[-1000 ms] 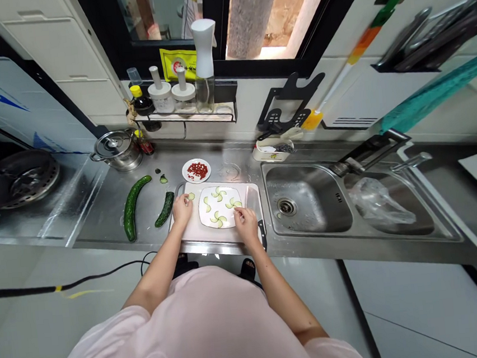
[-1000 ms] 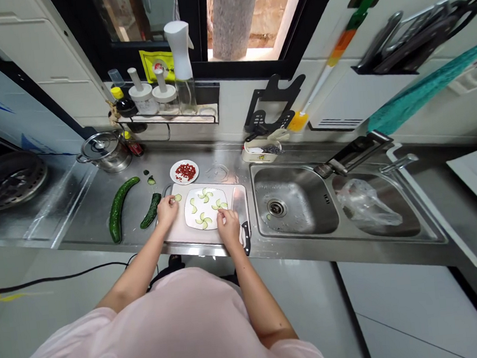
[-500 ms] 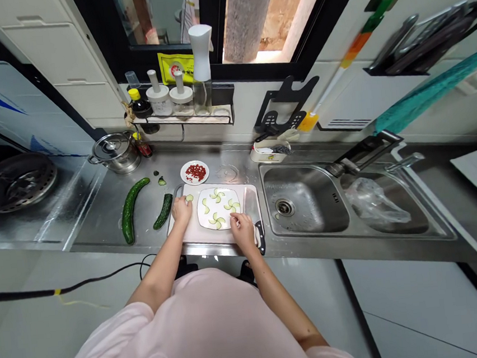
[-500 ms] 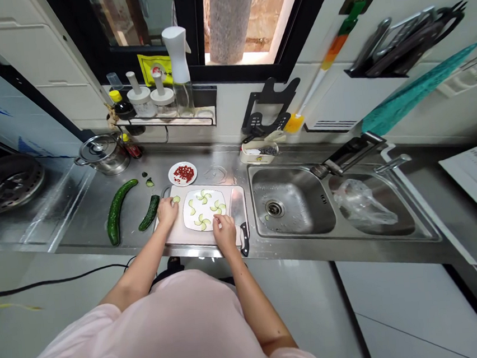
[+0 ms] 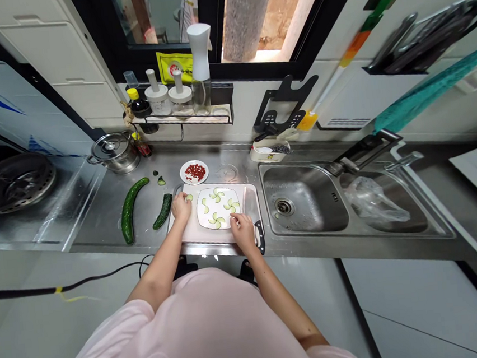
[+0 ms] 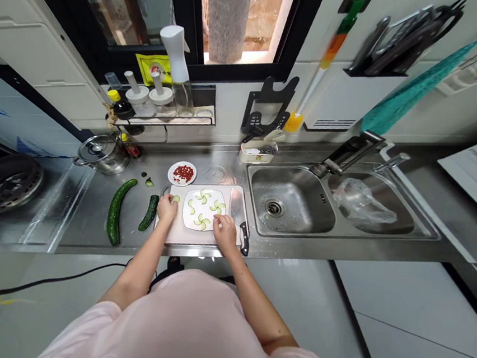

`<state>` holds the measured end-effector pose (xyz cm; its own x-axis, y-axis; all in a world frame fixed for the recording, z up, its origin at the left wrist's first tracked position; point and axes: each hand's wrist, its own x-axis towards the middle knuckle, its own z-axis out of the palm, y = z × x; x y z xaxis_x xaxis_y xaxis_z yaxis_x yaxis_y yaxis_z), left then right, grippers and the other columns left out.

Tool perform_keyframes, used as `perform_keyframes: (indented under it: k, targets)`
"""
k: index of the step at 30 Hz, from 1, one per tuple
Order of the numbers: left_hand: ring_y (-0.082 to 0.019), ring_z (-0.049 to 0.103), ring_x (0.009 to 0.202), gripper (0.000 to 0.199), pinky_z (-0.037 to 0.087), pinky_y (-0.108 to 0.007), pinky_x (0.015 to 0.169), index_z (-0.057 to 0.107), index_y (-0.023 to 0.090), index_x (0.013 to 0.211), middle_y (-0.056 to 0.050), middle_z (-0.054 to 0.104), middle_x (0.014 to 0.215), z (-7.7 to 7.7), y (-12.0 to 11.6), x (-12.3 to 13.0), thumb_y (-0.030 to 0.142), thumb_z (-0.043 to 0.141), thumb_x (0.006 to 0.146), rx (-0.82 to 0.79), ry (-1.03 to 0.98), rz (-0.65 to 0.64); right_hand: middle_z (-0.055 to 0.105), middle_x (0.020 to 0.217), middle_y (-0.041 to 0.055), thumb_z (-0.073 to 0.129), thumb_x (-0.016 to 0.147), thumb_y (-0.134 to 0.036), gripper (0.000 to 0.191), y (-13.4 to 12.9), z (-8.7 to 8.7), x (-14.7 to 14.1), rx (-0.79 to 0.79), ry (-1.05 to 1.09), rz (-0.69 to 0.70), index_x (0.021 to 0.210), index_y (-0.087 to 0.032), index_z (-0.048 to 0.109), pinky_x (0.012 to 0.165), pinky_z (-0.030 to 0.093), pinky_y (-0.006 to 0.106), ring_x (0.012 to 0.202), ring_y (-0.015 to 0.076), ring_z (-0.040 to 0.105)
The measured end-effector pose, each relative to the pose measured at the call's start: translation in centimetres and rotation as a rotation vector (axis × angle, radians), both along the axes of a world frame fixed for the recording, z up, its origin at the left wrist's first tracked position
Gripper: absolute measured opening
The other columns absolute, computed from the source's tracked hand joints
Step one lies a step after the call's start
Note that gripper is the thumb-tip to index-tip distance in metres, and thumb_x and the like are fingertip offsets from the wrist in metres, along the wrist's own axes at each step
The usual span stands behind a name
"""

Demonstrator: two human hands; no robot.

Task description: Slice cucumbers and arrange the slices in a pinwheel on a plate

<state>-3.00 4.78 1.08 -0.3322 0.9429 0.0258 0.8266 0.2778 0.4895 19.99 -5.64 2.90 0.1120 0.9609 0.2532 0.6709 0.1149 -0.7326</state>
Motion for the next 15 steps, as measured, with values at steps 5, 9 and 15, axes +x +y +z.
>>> perform_keyframes:
  k: [5, 9, 15]
  targets:
    - [-0.019, 0.059, 0.079, 0.027, 0.042, -0.028, 0.075, 0.063, 0.02, 0.099, -0.005, 0.065, 0.083, 0.0, 0.1, -0.1, 0.02, 0.05, 0.075, 0.004, -0.161, 0.045, 0.063, 0.085, 0.0058, 0.043, 0.088, -0.027, 0.025, 0.0, -0.2, 0.2, -0.003, -0.001, 0.004, 0.094, -0.018, 0.065, 0.075, 0.04, 0.032, 0.081, 0.0201, 0.05]
    - [-0.014, 0.058, 0.072, 0.023, 0.043, -0.025, 0.072, 0.063, 0.019, 0.09, -0.002, 0.064, 0.077, 0.1, 0.4, -0.3, 0.021, 0.055, 0.069, 0.043, -0.328, 0.101, 0.064, 0.086, 0.006, 0.043, 0.088, -0.027, 0.025, 0.0, -0.4, 0.4, 0.003, -0.009, 0.001, 0.094, -0.019, 0.065, 0.076, 0.04, 0.032, 0.081, 0.0201, 0.051]
    - [-0.01, 0.055, 0.064, 0.025, 0.043, -0.021, 0.062, 0.06, 0.016, 0.084, 0.001, 0.06, 0.069, 1.2, -0.1, 0.5, 0.025, 0.062, 0.061, 0.09, -0.729, 0.143, 0.063, 0.083, 0.006, 0.043, 0.087, -0.027, 0.025, 0.4, -0.1, 0.3, 0.008, 0.007, -0.003, 0.093, -0.018, 0.066, 0.075, 0.04, 0.032, 0.08, 0.02, 0.051]
